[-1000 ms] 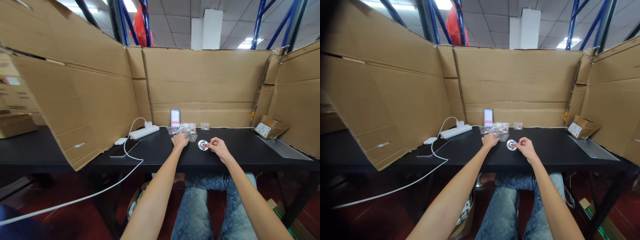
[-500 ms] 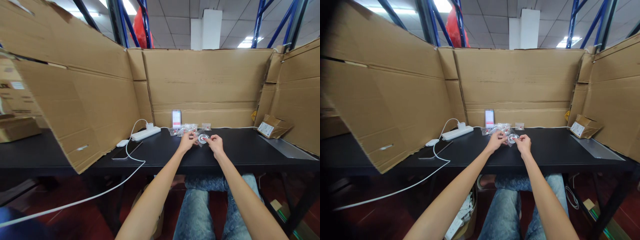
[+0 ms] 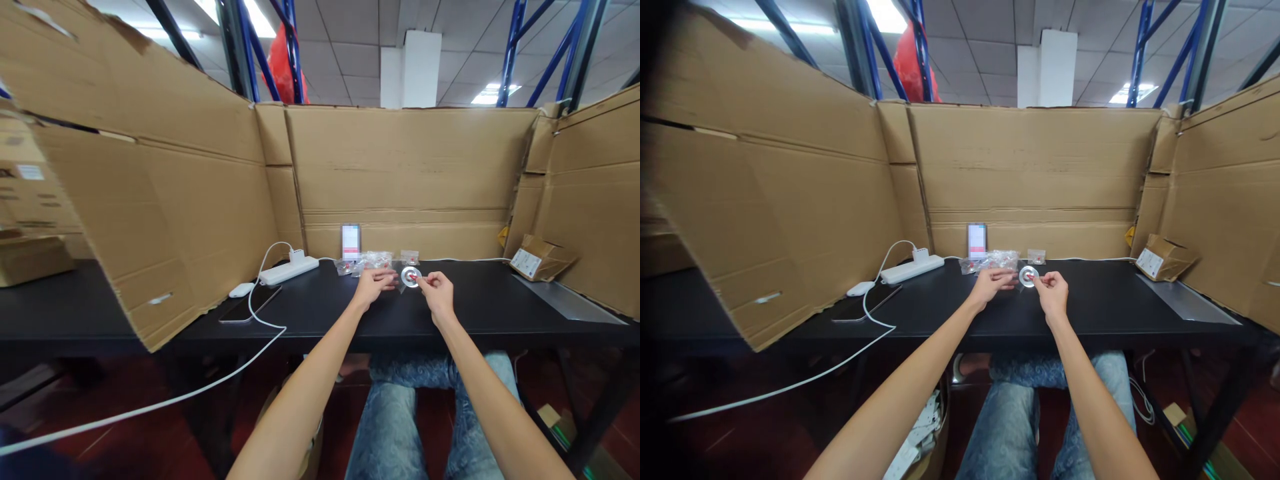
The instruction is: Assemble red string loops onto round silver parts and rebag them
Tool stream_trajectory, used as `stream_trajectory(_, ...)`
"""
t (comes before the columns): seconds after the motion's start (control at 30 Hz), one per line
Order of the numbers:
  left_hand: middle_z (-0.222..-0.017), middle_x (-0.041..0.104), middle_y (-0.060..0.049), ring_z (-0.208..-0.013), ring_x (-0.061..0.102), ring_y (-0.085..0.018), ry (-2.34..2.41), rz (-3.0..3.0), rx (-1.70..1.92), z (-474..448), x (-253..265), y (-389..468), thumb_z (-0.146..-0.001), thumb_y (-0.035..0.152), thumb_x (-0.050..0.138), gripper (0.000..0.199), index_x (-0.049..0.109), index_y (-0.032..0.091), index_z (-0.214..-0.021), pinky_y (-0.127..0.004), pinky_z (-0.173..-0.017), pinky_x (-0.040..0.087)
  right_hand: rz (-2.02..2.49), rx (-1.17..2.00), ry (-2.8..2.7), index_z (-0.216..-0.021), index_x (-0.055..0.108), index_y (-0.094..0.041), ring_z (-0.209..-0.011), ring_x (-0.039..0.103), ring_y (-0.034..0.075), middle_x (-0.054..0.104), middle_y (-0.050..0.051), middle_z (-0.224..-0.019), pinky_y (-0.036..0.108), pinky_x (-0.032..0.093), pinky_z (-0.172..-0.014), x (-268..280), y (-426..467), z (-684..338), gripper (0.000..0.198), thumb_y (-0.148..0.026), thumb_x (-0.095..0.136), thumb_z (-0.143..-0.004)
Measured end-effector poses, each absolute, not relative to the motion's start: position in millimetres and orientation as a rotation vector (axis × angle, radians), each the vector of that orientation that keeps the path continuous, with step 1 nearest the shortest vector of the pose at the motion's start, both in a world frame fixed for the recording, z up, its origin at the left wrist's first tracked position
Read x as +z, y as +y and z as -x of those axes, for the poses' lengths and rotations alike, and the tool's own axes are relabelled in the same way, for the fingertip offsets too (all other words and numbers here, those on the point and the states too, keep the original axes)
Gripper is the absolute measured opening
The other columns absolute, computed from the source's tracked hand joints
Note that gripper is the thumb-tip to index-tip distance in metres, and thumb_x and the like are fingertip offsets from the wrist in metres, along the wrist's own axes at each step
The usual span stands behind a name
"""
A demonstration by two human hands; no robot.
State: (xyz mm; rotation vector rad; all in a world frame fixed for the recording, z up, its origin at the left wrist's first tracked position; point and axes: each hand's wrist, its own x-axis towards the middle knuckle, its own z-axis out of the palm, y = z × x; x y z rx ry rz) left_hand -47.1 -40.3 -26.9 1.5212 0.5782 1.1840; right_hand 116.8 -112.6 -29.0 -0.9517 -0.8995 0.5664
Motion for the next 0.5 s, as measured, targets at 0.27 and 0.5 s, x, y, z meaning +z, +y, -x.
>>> stream_trajectory(0.27, -0.106, 0.071, -0.016, -0.096, 0.068, -0.029, 0.546, -1.490, 1.199, 48.7, -19.2, -47.8, -0.070, 0.035, 0.078, 0.043, 0.070, 0.010, -0.103, -0.047, -0.093, 0.051, 1.317, 0.316, -0.864, -0.064, 0.053, -0.021, -0.055, 0.055, 0.015, 0.062, 0.000, -0.060, 0.025, 0.039, -0.055, -35.7, -100.8, -117.7, 0.023, -0.033, 0.071, -0.056)
stream_trajectory(0.5, -0.097, 0.071, -0.015, -0.092, 0.069, -0.028, 0.398, -1.270, 1.151, 50.7, -17.4, -49.3, -0.077, 0.026, 0.073, 0.028, 0.066, 0.009, -0.099, -0.052, -0.091, 0.051, 1.221, 0.379, -0.887, -0.066, 0.051, -0.021, -0.057, 0.057, 0.016, 0.063, 0.001, -0.063, 0.024, 0.041, -0.055, -38.2, -106.3, -129.9, 0.024, -0.032, 0.070, -0.057)
